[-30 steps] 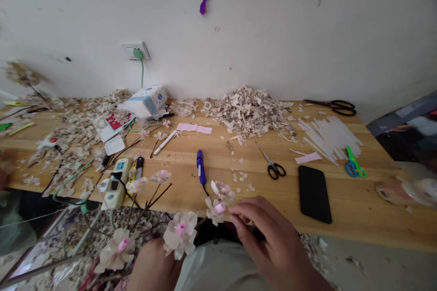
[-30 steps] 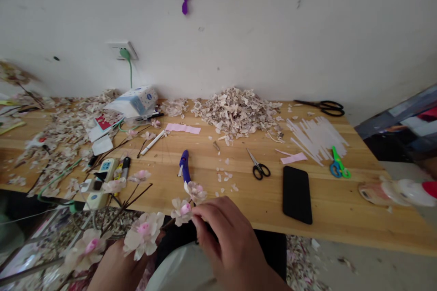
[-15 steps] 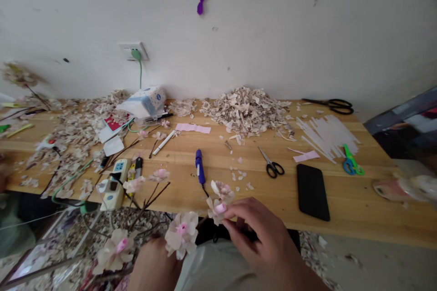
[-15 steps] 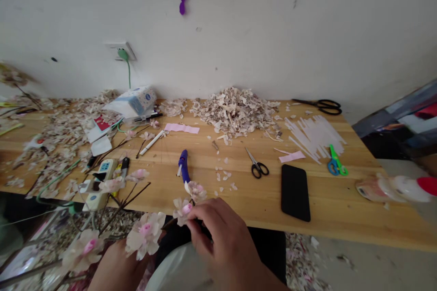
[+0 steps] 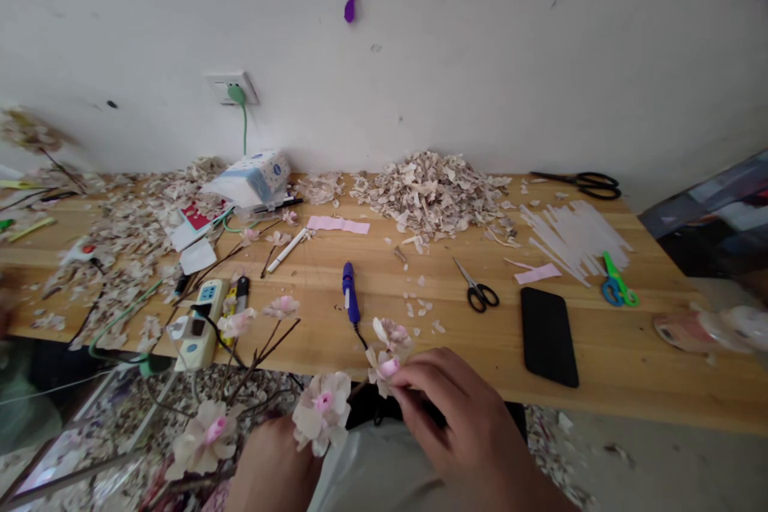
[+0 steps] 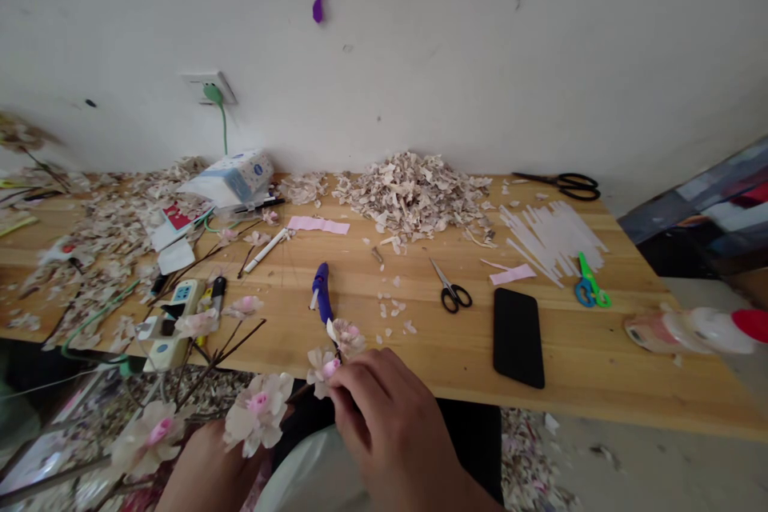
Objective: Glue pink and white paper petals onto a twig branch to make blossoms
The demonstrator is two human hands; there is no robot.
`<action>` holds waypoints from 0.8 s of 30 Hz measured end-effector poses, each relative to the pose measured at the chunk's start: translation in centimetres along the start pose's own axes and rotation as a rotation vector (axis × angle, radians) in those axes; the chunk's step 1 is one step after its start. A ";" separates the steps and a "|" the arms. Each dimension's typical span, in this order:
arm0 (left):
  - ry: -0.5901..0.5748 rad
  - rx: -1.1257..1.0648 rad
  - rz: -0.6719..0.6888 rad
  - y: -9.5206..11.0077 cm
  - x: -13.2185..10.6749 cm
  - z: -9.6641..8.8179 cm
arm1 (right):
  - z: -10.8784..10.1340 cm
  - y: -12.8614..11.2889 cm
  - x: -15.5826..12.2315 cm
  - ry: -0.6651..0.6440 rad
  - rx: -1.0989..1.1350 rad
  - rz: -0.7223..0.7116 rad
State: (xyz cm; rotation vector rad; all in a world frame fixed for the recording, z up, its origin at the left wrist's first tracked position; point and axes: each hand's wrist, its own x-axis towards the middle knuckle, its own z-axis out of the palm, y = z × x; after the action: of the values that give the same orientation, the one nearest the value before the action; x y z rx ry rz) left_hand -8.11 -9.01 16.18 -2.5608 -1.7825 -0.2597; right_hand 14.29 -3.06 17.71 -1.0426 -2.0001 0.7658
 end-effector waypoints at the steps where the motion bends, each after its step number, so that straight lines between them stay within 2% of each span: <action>1: 0.003 0.007 0.006 0.0 0.0 0.0 | 0.0 0.0 0.1 0.005 0.003 0.004; 9: -0.003 0.005 0.011 0.0 -0.1 0.1 | 0.2 -0.2 0.0 0.039 -0.023 -0.013; 14: 0.039 -0.004 0.019 0.1 0.0 0.1 | 0.0 -0.4 -0.1 0.061 -0.054 -0.025; 20: -0.008 -0.041 -0.022 0.0 -0.3 0.5 | 0.5 -0.5 -0.2 0.065 -0.077 -0.043; 24: -0.046 -0.042 -0.041 -0.1 -0.6 0.7 | -0.1 -1.0 -0.3 0.072 -0.070 -0.066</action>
State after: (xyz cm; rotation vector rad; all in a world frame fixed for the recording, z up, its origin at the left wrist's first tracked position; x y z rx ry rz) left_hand -8.34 -9.50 15.43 -2.5809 -1.8673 -0.2433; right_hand 14.11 -3.81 18.40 -1.0245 -2.0019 0.6190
